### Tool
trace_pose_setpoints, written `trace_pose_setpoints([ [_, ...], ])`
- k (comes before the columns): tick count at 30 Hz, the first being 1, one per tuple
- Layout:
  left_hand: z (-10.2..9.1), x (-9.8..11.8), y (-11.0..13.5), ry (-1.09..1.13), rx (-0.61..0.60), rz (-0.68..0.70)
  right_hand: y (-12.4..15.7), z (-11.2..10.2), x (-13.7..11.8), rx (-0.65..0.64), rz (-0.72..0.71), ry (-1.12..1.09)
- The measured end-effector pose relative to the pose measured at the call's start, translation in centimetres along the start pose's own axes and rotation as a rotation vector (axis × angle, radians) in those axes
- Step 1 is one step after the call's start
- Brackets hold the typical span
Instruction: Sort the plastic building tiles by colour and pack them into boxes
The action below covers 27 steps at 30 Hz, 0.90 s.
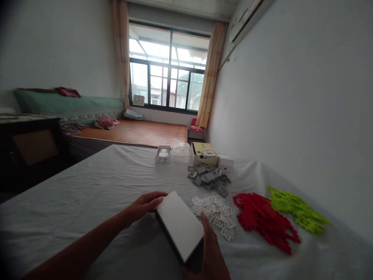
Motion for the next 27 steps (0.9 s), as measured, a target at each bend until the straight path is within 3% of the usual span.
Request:
trace_pose_setpoints([
  [6, -0.6, -0.2, -0.1, -0.022, 0.018, -0.018, -0.6, 0.0, -0.2, 0.046, 0.065, -0.131],
  [10, -0.6, -0.2, 0.0, -0.041, -0.005, -0.042, -0.6, -0.8, 0.0, 0.012, 0.115, -0.178],
  [18, -0.9, 0.5, 0.5, -0.182, -0.206, 0.134, -0.6, -1.3, 1.3, -0.087, 0.148, -0.233],
  [22, -1.1, -0.1, 0.3, -0.231, -0.257, 0.130, -0.6, -1.8, 1.2, -0.113, 0.141, -0.252],
  [27, -0.9, -0.3, 0.1, -0.228, -0.270, 0.115, -0.5, -2.4, -0.3, -0.049, 0.173, -0.245],
])
Point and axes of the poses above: each hand's wrist, its own y-axis away from the middle knuckle, its own z-axis out of the palm, x = y × z, the point moved 2 cm from there along -y, towards the middle knuckle, and after that the axes turned 13 degrees about -x, right-handed, at the moved point
